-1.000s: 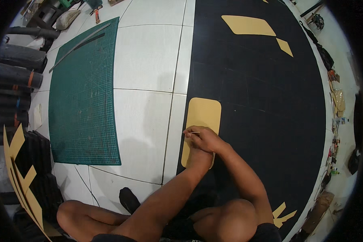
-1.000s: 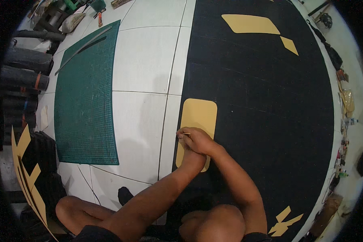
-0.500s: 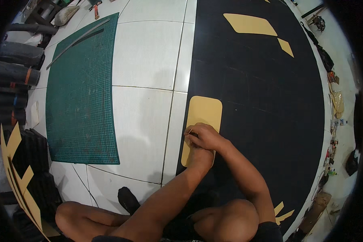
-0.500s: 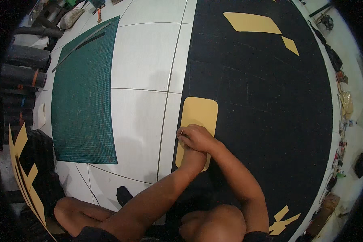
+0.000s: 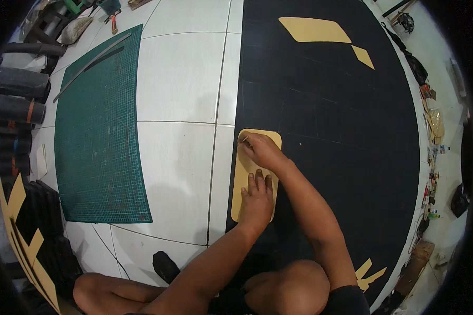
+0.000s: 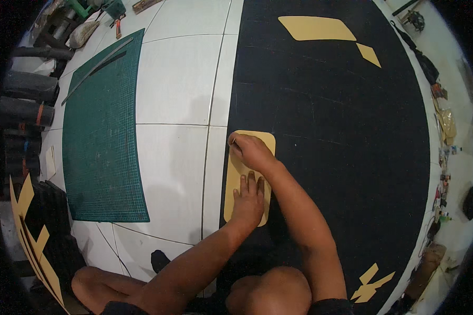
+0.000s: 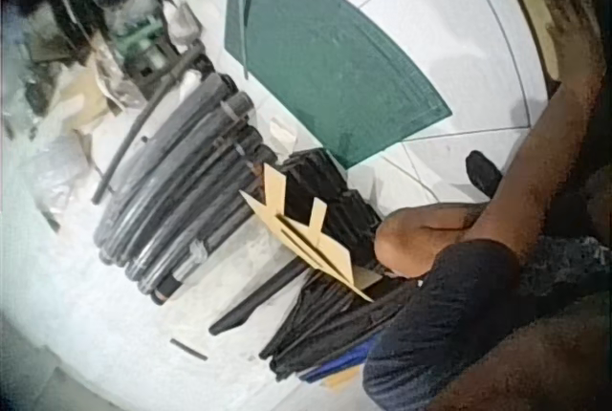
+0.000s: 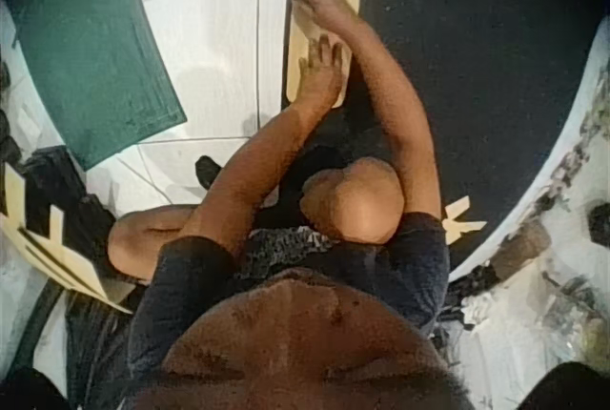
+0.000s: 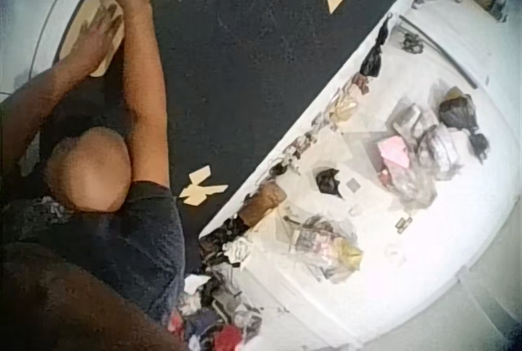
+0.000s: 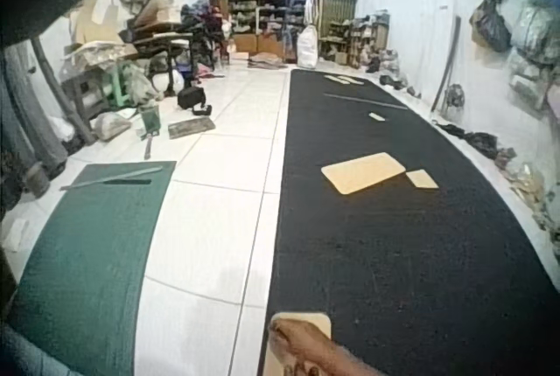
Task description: The person arranges cardboard pattern templates across a large sheet of black fabric and traces around their outlines onto the fabric using a marking tool.
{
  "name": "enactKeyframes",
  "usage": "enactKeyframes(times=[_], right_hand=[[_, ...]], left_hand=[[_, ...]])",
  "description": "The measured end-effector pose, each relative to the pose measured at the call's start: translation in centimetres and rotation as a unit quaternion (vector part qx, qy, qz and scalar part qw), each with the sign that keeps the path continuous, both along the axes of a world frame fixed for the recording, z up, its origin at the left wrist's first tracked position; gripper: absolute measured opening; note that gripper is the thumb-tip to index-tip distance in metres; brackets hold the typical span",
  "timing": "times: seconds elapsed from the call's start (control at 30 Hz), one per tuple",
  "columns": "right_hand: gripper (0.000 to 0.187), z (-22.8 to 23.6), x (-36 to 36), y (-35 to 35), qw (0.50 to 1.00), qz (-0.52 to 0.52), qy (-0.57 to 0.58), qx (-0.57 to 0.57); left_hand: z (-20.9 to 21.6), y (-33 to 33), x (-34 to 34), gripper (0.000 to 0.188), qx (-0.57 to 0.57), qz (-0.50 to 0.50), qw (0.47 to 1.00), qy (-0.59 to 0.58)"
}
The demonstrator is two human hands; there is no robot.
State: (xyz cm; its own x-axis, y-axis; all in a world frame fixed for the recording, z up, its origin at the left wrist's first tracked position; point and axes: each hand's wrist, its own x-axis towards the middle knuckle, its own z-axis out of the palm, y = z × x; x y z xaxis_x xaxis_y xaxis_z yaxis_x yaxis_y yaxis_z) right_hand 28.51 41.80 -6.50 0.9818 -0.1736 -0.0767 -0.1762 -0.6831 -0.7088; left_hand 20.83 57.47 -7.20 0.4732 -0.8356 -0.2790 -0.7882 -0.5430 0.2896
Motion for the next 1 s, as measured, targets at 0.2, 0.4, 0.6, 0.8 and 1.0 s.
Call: enactKeyframes(times=[0.2,0.4,0.6,0.8,1.0], right_hand=[[0.016,0.1,-0.7,1.0,0.999,0.011,0.041,0.002],[0.015,-0.8,0.4,0.3,0.999,-0.052,0.005,0.005],[0.013,-2.2,1.6,-0.3,0.986,-0.147,-0.073,0.033],[0.013,-2.6,1.2,-0.2,0.967,-0.235,-0.094,0.026],[0.011,-2.5,-0.9,-1.2,0.952,-0.292,-0.089,-0.001]], left_hand=[[0.1,0.4,0.2,0.072,0.007,-0.002,1.000,-0.018],[0.1,0.2,0.2,0.069,-0.009,-0.006,1.000,-0.015],[0.0,0.1,0.4,0.068,-0.013,-0.018,1.000,0.003],[-0.5,0.2,0.3,0.070,-0.012,-0.025,1.000,0.008],[-0.1,0.1,0.6,0.071,0.003,-0.025,1.000,0.002]])
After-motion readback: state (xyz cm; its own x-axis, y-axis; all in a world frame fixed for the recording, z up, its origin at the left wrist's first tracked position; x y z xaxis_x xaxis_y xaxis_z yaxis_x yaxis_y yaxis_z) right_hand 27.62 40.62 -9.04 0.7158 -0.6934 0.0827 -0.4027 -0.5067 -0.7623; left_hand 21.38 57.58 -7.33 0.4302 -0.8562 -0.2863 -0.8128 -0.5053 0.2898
